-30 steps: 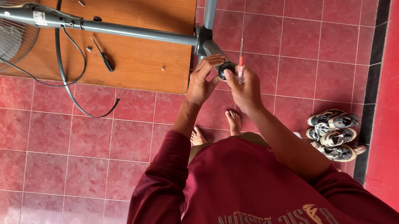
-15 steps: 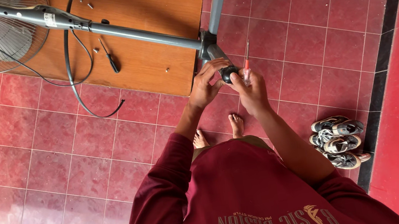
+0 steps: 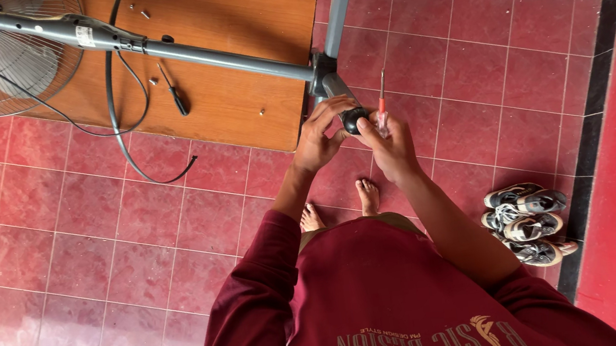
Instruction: The person assembles the base of an electric fan by attaching black plastic feet to the metal stand using a screwdriver. They repeatedly insert screws and tighten them to secure each foot to the stand's crossbars.
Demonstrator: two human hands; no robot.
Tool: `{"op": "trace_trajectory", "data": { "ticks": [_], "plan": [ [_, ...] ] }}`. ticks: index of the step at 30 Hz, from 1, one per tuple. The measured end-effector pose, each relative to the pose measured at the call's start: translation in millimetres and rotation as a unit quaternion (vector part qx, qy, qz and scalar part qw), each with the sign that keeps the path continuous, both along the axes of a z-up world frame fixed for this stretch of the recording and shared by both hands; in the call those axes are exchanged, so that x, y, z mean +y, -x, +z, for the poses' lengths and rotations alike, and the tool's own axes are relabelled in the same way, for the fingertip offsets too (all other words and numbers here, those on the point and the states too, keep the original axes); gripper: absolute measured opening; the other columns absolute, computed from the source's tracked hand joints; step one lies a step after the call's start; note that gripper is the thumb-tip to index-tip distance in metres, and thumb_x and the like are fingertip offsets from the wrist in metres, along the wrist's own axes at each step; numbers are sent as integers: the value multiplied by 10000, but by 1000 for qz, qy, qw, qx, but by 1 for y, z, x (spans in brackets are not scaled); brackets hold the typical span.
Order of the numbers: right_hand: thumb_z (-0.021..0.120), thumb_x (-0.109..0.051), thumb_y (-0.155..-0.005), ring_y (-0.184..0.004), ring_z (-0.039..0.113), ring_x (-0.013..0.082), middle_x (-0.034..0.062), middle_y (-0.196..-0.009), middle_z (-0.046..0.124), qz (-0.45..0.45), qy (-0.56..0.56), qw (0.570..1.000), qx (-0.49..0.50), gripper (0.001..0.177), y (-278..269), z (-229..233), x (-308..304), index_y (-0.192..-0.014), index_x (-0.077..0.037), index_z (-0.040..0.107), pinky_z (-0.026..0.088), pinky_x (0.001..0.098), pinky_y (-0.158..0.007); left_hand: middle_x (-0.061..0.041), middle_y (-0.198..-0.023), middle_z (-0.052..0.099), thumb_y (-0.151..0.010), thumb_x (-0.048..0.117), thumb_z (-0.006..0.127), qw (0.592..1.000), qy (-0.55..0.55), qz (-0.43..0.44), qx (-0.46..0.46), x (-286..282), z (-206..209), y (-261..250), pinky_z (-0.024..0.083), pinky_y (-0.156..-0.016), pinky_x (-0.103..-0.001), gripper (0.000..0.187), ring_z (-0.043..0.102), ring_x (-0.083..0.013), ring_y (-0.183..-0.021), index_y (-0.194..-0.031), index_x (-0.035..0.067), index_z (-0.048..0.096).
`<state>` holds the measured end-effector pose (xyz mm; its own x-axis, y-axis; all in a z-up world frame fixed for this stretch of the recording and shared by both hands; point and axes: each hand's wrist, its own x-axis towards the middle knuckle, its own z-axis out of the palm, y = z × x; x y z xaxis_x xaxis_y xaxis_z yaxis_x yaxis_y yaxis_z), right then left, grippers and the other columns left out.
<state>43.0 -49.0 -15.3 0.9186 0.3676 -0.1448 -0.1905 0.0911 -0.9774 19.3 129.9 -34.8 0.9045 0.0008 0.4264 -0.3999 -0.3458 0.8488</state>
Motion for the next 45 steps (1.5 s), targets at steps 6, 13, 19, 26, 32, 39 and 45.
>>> {"op": "trace_trajectory", "data": {
  "ticks": [6, 13, 19, 26, 32, 39, 45],
  "plan": [
    [652, -212, -1020, -945, 657, 155, 139, -1169, 587, -3, 187, 972, -140, 317, 7, -8, 0, -1175, 64, 644, 569, 287, -777, -109, -1342, 657, -764, -25, 827, 1000, -19, -7, 15, 0, 4, 9, 505, -1146, -433, 601, 578, -338, -1360, -1326, 63, 635],
    [680, -266, -1019, -917, 657, 129, 96, -1115, 579, -64, 94, 988, -101, 341, 18, -16, 18, -1168, 33, 612, 605, 275, -760, -138, -1413, 611, -813, 54, 804, 999, -40, -19, -1, 1, 9, 12, 458, -1174, -467, 596, 524, -377, -1405, -1368, 29, 588],
    [676, -179, -1006, -905, 671, 155, 94, -1022, 679, -71, 112, 991, -18, 280, 18, 0, 19, -1188, 28, 626, 587, 304, -798, -106, -1361, 653, -834, 90, 799, 1000, -20, -24, -3, -1, 5, 9, 484, -1171, -460, 536, 570, -367, -1380, -1335, 49, 614],
    [632, -184, -999, -959, 730, 172, 101, -1058, 684, -70, 16, 994, 83, 302, 15, 12, 23, -1205, 35, 608, 654, 332, -918, -104, -1333, 665, -816, 74, 804, 999, -40, -19, -5, 0, 2, 3, 501, -1137, -452, 526, 589, -358, -1338, -1314, 58, 636],
    [653, -216, -1032, -900, 700, 201, 125, -1006, 669, -71, 105, 992, -2, 307, 14, 10, 28, -1173, 54, 618, 629, 377, -838, -106, -1330, 666, -803, 12, 796, 999, -28, -15, 6, 3, 6, 2, 507, -1131, -447, 522, 596, -347, -1333, -1299, 64, 643],
    [647, -183, -1023, -814, 666, 203, 120, -956, 698, -68, 211, 975, -12, 280, 11, 12, 24, -1200, 32, 674, 575, 383, -717, -102, -1328, 674, -781, -38, 779, 1000, -18, -23, 13, 2, 5, -3, 504, -1142, -446, 542, 594, -346, -1351, -1296, 59, 640],
    [631, -269, -975, -917, 712, 91, 24, -1034, 682, -52, 39, 998, 6, 356, 5, 12, 18, -1212, -6, 593, 639, 252, -802, -100, -1317, 675, -775, -30, 785, 999, -24, -30, 1, 4, 3, -5, 502, -1145, -444, 531, 601, -336, -1337, -1281, 60, 650]
  ]
}}
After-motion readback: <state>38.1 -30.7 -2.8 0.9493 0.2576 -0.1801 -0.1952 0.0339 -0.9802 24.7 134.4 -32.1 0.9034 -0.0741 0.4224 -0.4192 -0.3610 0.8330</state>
